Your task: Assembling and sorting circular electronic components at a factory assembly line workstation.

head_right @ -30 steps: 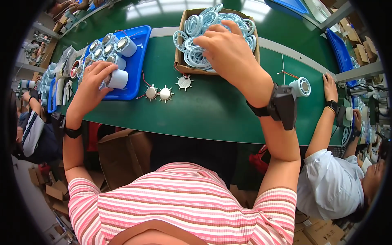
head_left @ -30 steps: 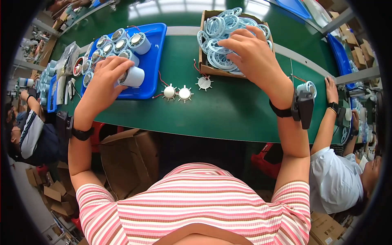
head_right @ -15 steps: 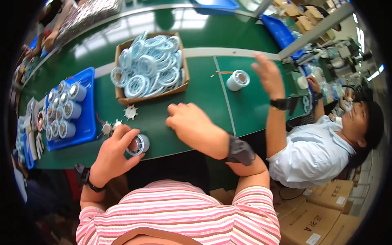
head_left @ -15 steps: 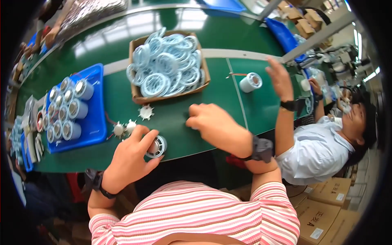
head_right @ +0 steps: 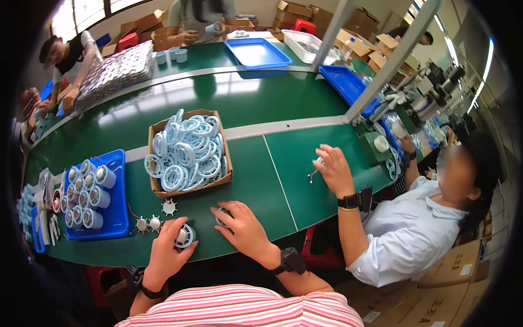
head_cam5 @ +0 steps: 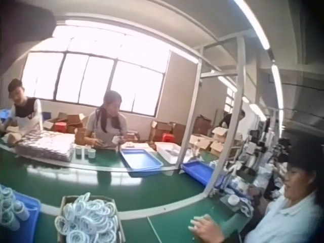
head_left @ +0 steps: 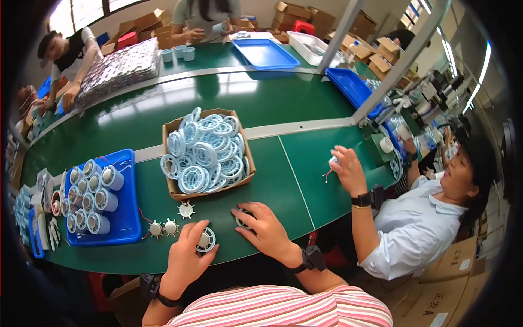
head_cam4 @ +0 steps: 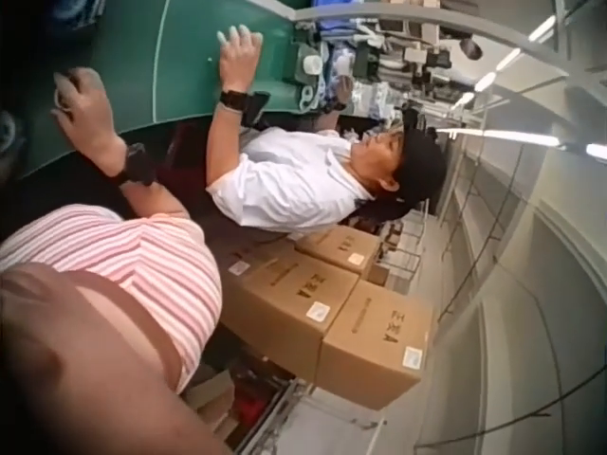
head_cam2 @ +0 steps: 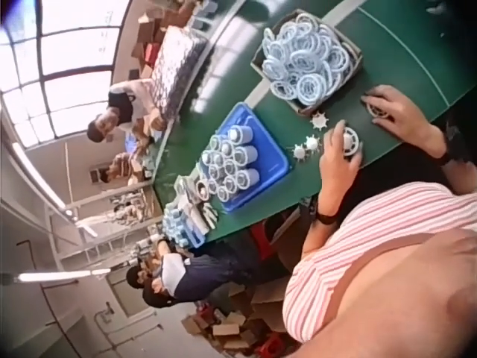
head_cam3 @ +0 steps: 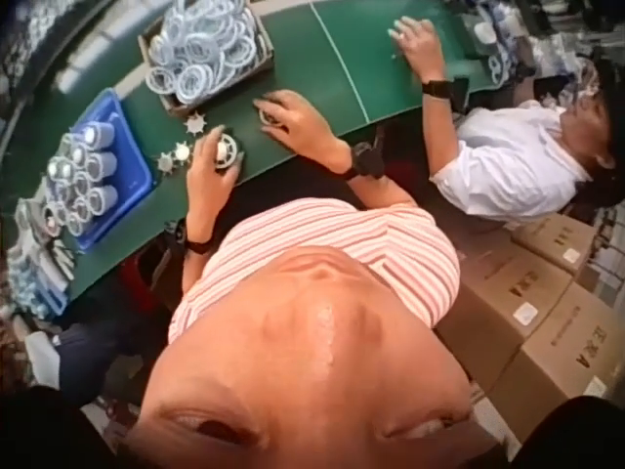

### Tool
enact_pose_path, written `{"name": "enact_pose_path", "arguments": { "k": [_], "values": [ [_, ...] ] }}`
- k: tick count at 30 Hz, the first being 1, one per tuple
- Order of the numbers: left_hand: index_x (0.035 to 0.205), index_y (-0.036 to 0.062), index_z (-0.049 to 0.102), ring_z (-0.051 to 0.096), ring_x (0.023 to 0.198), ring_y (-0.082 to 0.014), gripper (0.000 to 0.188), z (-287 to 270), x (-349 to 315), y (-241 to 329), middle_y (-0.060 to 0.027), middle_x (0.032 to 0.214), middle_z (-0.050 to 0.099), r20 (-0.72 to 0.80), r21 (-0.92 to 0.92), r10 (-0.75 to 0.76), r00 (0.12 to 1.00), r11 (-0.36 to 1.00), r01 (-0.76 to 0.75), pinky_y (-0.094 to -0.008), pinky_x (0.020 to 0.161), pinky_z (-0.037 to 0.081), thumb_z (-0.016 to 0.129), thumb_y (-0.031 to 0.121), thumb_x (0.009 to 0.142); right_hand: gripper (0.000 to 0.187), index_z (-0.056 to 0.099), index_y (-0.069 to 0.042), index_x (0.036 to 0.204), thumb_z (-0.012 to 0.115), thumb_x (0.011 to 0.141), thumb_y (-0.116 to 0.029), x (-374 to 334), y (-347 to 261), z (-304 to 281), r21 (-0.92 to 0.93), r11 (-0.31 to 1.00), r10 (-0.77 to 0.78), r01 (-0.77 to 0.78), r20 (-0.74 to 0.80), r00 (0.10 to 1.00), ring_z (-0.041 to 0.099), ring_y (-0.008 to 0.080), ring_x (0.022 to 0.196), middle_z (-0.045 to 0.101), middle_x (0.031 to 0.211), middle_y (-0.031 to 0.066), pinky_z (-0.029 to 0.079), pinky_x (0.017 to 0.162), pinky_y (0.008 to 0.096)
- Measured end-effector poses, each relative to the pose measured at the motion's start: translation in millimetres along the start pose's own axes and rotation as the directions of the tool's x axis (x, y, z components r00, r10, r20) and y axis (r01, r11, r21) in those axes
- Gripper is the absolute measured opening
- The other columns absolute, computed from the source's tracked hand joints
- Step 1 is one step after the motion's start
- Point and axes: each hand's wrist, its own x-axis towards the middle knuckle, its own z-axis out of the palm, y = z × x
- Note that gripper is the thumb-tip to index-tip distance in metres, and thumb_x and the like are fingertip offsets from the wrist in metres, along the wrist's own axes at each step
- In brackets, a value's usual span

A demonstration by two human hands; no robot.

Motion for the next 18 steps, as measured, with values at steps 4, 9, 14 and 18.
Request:
{"name": "enact_pose_path", "arguments": {
  "k": [4, 9, 14, 18],
  "values": [
    [0.135, 0.0064, 0.056, 0.068, 0.095, -0.0341, 0.063, 6.3, 6.1, -9.1, -0.0169, 0.119, 0.062, -0.037, 0.016, 0.054, 0.998, 0.998, -0.053, -0.0374, 0.079, 0.056, 0.081, 0.009, 0.078, 0.051, 0.061, -0.009, 0.135, 0.077, 0.087, -0.020, 4.5, 3.8, 5.0, 0.117, 0.992, 0.051, -0.046, -0.038, 0.998, 0.055, 0.0378, 0.123, 0.058, 0.133, 0.0144, 0.044, 0.106, 0.0473],
    [0.141, 0.0057, 0.050, 0.066, 0.103, -0.0281, 0.071, 6.2, 7.2, -4.8, -0.0152, 0.120, 0.062, -0.064, -0.084, -0.022, 0.998, 0.996, 0.017, -0.0348, 0.088, 0.053, 0.081, 0.003, 0.077, 0.050, 0.060, -0.008, 0.135, 0.075, 0.088, -0.018, 1.3, 3.0, -4.1, 0.130, 0.989, 0.072, -0.066, -0.037, 0.997, 0.053, 0.0375, 0.125, 0.056, 0.136, 0.0158, 0.042, 0.109, 0.0474],
    [0.143, 0.0043, 0.046, 0.068, 0.097, -0.0197, 0.073, -0.6, 10.4, -15.3, -0.0132, 0.120, 0.062, -0.006, -0.236, 0.050, 0.999, 0.971, -0.051, -0.0332, 0.077, 0.059, 0.080, -0.004, 0.078, 0.049, 0.060, -0.007, 0.134, 0.075, 0.089, -0.018, -12.5, 6.2, -17.4, 0.078, 0.994, 0.083, -0.081, -0.023, 0.996, 0.050, 0.0369, 0.129, 0.053, 0.139, 0.0175, 0.040, 0.111, 0.0480],
    [0.142, 0.0054, 0.047, 0.067, 0.097, -0.0158, 0.072, -13.5, 9.3, -3.5, -0.0110, 0.121, 0.060, 0.218, -0.472, -0.258, 0.941, 0.816, 0.333, -0.0286, 0.073, 0.059, 0.078, -0.008, 0.079, 0.047, 0.061, -0.006, 0.132, 0.075, 0.088, -0.017, -9.8, 1.9, -14.4, 0.106, 0.993, 0.046, -0.047, 0.015, 0.999, 0.050, 0.0376, 0.128, 0.053, 0.138, 0.0178, 0.040, 0.111, 0.0485]
  ]
}}
